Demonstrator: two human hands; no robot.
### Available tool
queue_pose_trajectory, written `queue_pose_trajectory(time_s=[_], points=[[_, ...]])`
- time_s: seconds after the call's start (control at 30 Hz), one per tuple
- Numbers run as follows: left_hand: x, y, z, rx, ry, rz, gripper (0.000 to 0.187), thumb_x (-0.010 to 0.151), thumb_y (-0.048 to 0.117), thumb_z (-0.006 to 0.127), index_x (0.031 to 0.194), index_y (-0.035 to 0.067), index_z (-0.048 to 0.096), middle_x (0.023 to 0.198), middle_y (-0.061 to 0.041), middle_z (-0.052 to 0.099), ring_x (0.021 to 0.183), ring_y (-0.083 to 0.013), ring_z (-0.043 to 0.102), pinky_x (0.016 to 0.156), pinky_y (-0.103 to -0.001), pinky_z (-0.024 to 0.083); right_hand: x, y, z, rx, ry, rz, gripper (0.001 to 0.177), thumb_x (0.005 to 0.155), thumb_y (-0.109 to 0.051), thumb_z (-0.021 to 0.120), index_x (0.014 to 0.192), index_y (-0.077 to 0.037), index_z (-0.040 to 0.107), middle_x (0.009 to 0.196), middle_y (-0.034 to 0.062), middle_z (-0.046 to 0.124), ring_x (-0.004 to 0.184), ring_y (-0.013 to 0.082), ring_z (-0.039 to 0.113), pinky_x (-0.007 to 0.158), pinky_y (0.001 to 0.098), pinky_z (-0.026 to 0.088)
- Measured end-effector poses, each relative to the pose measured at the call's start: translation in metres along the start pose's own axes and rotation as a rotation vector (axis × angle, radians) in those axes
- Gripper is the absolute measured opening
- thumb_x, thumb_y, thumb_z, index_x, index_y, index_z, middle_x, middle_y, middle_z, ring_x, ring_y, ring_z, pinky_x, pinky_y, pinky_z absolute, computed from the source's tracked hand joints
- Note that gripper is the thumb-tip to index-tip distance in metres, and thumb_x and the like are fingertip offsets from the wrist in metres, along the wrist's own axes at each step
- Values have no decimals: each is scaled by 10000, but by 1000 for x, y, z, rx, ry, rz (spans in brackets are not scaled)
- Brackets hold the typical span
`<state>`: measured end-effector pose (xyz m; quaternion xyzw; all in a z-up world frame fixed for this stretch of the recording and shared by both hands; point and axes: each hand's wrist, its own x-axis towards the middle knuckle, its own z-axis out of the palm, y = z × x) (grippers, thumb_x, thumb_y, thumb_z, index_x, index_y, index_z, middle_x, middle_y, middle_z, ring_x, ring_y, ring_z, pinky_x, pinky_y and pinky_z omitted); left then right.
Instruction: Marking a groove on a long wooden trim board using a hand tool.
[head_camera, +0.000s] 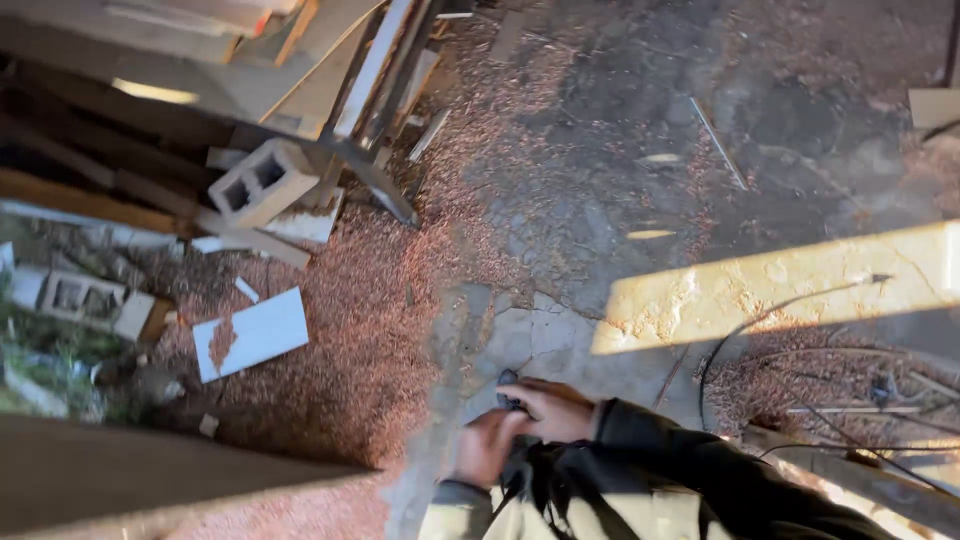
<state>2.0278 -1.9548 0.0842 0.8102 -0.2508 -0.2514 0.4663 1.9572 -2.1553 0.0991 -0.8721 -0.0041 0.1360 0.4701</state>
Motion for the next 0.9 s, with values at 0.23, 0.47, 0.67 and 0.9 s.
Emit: queue_pose_trajectory(time_s=[0.23,0.47,0.67,0.9], points=[[160,92,62,194,-744,556,504,950,513,717,785,37,740,732,-188,677,704,-364,684,669,-468,521,-14,62,-104,470,271,-236,656,915,-261,716,1495,-27,518,1417,190,651,1316,315,648,1103,436,496],[322,186,150,146,-948,626,578,869,541,763,666,14,638,614,-178,613,572,-328,653,555,-437,500,2,163,-198,720,516,-167,646,863,-259,729,1415,26,554,1306,180,683,1218,247,660,1049,398,517],[438,248,257,-35,-711,882,408,890,289,767,595,46,622,555,-132,591,488,-288,576,522,-432,452,1,229,-313,1140,815,-269,587,784,-93,756,1329,45,584,1267,104,651,1182,172,596,1032,346,474],[518,325,363,-36,-914,873,443,936,257,699,563,48,585,563,-149,589,504,-282,606,535,-418,461,-38,286,-422,874,1154,56,355,897,-198,636,1187,6,623,1192,103,685,1125,187,654,958,320,537]])
